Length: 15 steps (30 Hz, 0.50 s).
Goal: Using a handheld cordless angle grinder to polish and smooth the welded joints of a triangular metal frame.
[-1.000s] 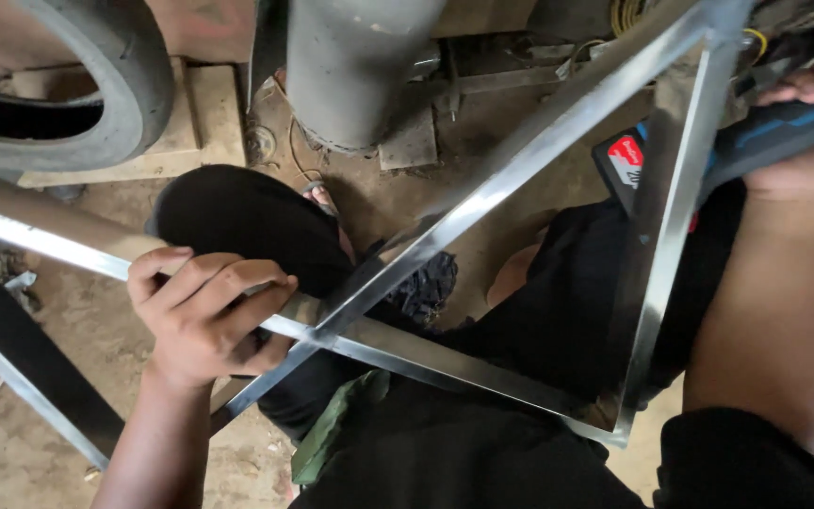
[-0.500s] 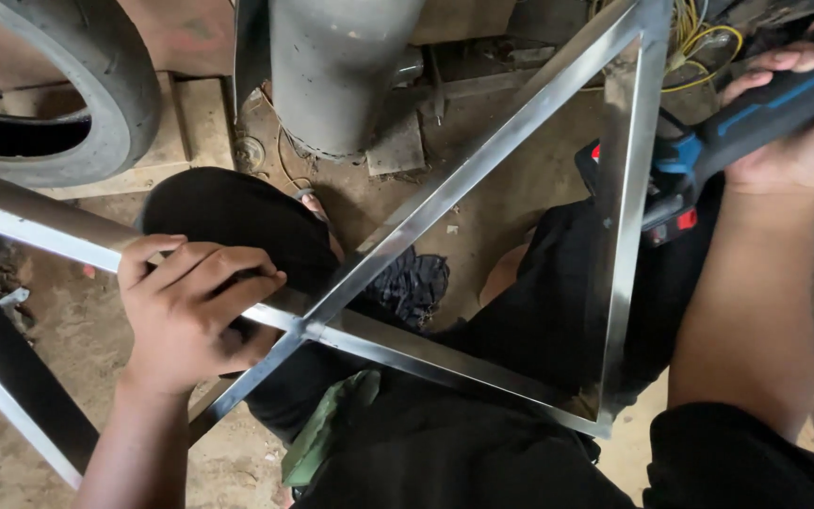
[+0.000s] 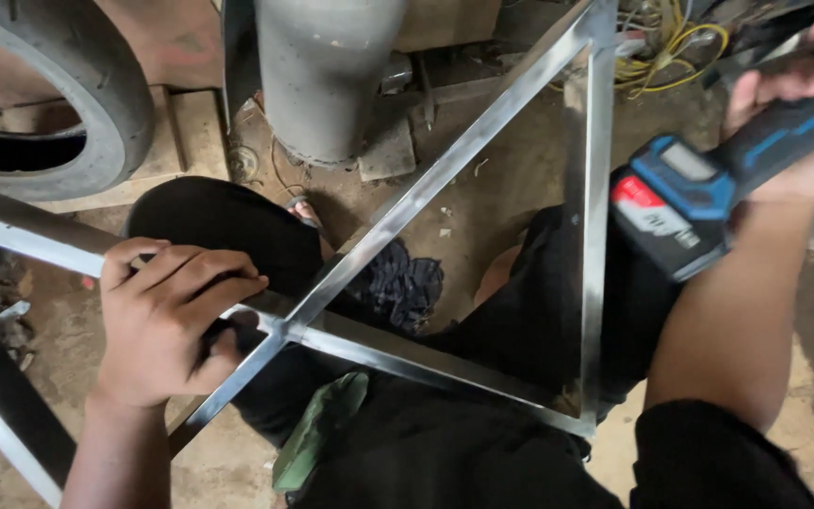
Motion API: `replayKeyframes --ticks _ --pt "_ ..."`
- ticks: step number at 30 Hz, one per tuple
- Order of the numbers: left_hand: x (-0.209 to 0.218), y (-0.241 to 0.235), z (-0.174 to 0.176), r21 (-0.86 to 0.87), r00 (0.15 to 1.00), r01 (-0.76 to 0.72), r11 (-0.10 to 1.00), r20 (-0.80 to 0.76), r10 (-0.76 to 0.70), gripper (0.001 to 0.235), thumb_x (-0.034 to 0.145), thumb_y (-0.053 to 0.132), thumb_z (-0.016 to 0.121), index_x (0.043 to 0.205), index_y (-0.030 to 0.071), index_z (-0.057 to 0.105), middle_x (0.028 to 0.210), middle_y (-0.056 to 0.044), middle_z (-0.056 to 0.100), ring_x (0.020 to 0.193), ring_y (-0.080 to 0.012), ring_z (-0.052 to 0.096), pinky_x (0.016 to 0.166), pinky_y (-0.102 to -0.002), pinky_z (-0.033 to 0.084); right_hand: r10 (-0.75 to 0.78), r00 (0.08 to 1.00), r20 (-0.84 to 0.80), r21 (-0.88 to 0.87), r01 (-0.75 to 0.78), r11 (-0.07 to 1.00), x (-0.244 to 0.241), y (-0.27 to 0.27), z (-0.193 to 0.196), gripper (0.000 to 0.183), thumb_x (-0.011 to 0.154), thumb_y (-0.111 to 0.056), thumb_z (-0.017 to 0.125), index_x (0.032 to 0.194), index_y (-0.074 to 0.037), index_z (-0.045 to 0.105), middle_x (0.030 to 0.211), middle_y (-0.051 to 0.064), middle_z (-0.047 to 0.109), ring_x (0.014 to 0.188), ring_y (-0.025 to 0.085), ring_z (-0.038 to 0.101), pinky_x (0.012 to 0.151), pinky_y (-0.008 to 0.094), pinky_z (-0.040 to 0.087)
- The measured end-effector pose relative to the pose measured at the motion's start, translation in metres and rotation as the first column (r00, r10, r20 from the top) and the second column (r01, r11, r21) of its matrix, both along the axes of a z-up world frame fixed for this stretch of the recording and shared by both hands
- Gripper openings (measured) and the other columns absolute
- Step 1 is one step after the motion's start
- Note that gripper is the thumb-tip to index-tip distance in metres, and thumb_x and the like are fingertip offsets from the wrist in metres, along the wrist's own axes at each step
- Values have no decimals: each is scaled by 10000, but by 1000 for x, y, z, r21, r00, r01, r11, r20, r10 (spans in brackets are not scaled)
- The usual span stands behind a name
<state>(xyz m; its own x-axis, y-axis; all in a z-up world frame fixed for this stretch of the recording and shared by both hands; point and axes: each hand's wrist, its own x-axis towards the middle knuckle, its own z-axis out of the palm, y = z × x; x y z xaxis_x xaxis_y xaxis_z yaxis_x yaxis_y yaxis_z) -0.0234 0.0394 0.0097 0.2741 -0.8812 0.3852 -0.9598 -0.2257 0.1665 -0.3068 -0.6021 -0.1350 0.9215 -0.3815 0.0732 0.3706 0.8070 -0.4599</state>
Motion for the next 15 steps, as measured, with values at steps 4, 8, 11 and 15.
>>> replayKeyframes --ticks 4,8,11,15 --pt "2 -6 -1 -57 1000 6 998 24 -5 530 940 563 413 868 185 777 986 23 762 847 -165 665 1002 -419 320 -3 999 36 -47 5 999 5 46 55 800 973 -151 839 1716 -77 550 1400 128 682 1293 304 589 1243 560 498" --pt "4 -10 0 -22 999 4 1000 52 -3 632 844 769 509 893 193 764 1014 48 751 906 -159 680 1036 -433 306 -85 988 -125 -421 25 907 -8 62 99 613 1121 -316 636 1697 -187 468 1310 70 710 835 132 640 736 288 545" --pt "2 -12 -3 -13 998 -8 1000 68 9 577 842 747 585 879 202 771 1016 65 748 908 -164 680 1083 -454 273 166 983 -72 -267 -180 947 -10 78 134 481 1224 -292 394 1610 -29 510 1421 177 568 769 362 688 690 482 584" --pt "4 -18 -2 14 1000 25 1000 11 -25 556 839 723 625 865 180 743 1037 41 743 937 -202 683 1172 -524 189 123 920 -372 -500 -310 809 -59 71 124 552 1118 -414 792 1451 -142 445 1021 117 672 779 240 763 756 364 657"
